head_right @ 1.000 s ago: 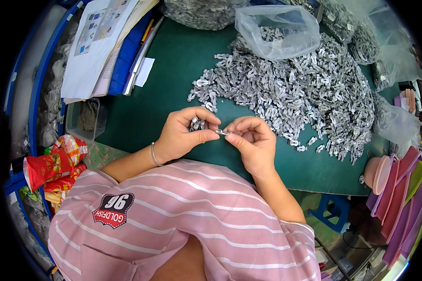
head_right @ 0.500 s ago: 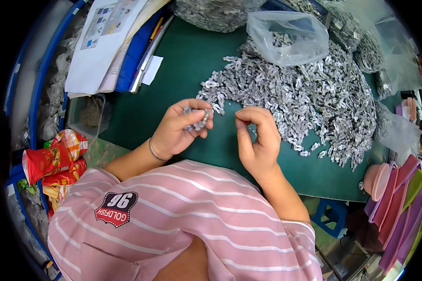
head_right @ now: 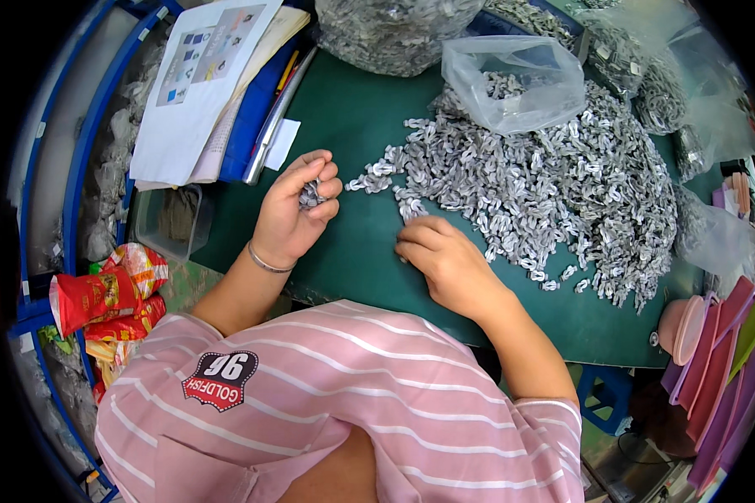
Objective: The person sorts small metal pieces from a large pile on a green workbench, picking up individual components, turning them over by hand, and placing them into a plastic bag or secondary pile.
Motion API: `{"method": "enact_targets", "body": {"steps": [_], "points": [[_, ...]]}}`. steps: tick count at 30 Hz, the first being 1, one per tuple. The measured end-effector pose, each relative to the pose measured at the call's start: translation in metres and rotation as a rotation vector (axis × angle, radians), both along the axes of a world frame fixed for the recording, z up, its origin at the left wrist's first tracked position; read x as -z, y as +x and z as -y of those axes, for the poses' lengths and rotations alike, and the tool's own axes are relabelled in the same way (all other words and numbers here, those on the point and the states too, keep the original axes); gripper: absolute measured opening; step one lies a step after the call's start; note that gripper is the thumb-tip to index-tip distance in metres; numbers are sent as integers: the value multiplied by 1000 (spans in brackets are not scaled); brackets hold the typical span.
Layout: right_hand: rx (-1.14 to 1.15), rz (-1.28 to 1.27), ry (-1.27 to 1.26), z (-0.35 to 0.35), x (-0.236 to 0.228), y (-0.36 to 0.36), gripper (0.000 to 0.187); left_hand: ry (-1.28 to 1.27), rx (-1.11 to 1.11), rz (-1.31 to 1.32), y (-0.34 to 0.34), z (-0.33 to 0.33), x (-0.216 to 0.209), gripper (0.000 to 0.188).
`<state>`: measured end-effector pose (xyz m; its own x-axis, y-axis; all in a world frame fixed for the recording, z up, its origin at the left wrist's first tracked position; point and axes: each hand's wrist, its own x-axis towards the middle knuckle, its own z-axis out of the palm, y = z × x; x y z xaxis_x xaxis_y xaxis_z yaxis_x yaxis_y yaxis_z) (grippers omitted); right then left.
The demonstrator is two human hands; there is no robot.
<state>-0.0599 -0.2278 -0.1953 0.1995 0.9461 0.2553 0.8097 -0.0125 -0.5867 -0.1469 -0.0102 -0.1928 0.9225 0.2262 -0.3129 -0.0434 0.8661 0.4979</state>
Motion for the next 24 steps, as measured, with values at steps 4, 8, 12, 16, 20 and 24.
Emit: {"method": "enact_targets", "body": {"steps": [4, 8, 12, 16, 20, 24], "points": [[245, -59, 115, 11, -2, -7, 30, 41, -69, 99, 30, -5, -28, 10], [344, 55, 33, 5, 0, -11, 28, 282, -231, 363, 89, -12, -96, 12], [368, -4, 97, 3, -5, -17, 23, 531, -529, 613, 137, -38, -162, 9], [475, -85, 150, 14, -5, -20, 16, 1058, -608, 466, 198, -63, -184, 16], [514, -73, 220, 22, -6, -15, 13, 2004, -294, 411, 223, -74, -169, 22], [630, -87, 151, 31, -2, -15, 11, 2347, -383, 442, 205, -59, -178, 23]]}}
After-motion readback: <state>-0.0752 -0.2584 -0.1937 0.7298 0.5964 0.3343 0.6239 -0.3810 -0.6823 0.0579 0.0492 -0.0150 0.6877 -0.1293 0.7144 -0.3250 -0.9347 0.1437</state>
